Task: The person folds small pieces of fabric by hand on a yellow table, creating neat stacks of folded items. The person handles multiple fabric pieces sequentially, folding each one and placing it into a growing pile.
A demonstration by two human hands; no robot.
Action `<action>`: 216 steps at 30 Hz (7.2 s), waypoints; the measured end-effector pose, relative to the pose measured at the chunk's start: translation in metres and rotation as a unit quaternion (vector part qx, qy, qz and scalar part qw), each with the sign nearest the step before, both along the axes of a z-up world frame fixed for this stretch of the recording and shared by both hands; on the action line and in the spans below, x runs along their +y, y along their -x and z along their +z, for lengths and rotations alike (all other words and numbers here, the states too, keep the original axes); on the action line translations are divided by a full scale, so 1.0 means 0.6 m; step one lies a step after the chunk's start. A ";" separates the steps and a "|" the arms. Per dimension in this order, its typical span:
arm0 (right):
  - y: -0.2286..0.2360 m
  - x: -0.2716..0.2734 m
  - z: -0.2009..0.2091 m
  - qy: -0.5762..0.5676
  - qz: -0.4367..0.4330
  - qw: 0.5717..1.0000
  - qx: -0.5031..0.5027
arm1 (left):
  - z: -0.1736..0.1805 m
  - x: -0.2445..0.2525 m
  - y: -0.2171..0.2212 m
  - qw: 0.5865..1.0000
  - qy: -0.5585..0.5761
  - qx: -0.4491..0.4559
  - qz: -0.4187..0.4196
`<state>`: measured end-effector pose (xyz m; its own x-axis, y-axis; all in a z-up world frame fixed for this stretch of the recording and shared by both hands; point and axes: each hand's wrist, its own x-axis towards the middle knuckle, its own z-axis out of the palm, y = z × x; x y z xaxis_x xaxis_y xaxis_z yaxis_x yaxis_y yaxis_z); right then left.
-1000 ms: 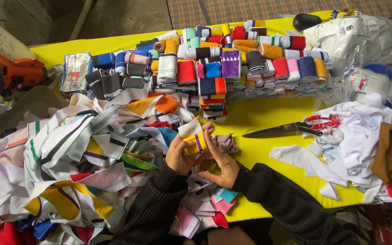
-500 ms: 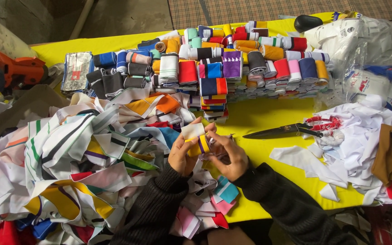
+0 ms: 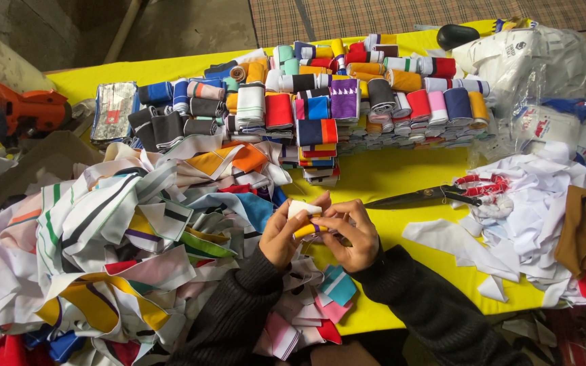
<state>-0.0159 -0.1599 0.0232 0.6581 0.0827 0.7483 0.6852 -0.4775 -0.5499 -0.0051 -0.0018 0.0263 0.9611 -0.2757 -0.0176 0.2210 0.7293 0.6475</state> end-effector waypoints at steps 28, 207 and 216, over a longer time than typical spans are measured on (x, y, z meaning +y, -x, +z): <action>-0.013 -0.016 -0.010 -0.308 0.158 0.885 0.311 | 0.020 0.029 -0.004 0.819 -0.428 -0.358 0.134; -0.004 -0.016 0.033 0.064 0.191 0.968 0.150 | 0.117 0.054 0.007 0.535 -0.564 -0.592 0.214; -0.027 -0.070 0.042 0.002 0.060 0.985 0.161 | 0.126 0.077 -0.014 0.509 -0.611 -0.541 0.274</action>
<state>0.0003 -0.2018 0.0481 0.8470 0.1768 0.5014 0.5269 -0.4053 -0.7471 0.0034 0.0444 0.1019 0.5179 -0.3793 0.7667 -0.7660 -0.6047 0.2182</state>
